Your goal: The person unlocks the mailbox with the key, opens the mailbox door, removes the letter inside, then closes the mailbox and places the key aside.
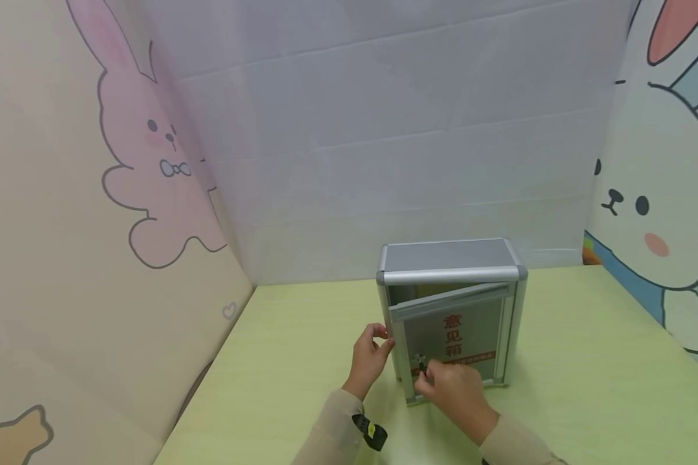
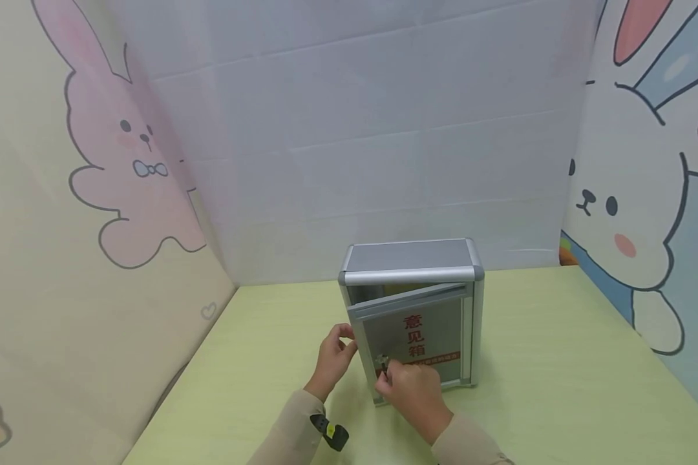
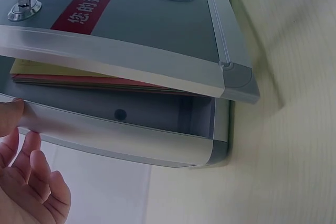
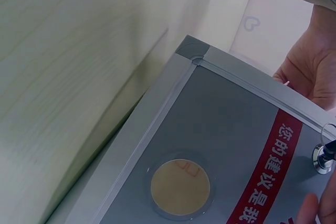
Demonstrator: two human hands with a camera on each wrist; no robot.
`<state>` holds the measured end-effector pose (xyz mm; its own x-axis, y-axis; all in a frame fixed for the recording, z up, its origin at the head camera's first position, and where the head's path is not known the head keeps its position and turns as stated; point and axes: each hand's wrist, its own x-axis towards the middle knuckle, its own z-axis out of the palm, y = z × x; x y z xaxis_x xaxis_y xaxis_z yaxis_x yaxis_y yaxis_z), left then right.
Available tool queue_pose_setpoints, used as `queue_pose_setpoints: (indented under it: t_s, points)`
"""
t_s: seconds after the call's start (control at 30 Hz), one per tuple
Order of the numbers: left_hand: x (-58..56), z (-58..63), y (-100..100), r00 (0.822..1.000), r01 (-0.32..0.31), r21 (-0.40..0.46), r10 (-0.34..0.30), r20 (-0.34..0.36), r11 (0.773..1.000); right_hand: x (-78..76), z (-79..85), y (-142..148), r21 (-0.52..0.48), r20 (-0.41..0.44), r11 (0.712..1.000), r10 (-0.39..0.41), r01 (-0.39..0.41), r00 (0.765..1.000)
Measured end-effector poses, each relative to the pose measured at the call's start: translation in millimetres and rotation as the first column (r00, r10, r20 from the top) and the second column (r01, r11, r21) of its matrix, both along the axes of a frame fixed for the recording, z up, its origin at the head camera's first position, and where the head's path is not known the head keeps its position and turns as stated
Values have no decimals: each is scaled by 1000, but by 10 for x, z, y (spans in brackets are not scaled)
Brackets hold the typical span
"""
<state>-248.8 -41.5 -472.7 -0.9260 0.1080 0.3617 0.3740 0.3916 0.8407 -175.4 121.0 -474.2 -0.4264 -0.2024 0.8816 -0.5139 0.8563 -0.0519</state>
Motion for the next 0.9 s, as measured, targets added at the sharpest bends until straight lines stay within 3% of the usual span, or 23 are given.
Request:
queue_pose_setpoints:
  t_s: [0.23, 0.4, 0.67, 0.77, 0.8, 0.9]
  points:
    - [26, 22, -4, 1000, -15, -22, 15, 27, 1000, -29, -28, 25, -9, -8, 999, 50, -50, 999]
    - [39, 19, -1, 1000, 4, -22, -4, 3, 1000, -35, -38, 38, -27, -8, 998, 55, -55, 998]
    - [-26, -134, -40, 983, 67, 8, -64, -171, 998, -28, -49, 44, -40, -55, 997, 58, -60, 997]
    - [-14, -102, -27, 990, 46, 12, -44, -133, 999, -29, -58, 48, -41, -63, 998, 54, -57, 997]
    - [28, -34, -13, 996, 31, 17, -29, -85, 999, -30, -65, 49, -42, -68, 998, 53, -56, 996]
    - [53, 18, 6, 1000, 1, 2, -1, -16, 1000, -30, -87, 50, -44, -94, 998, 48, -53, 994]
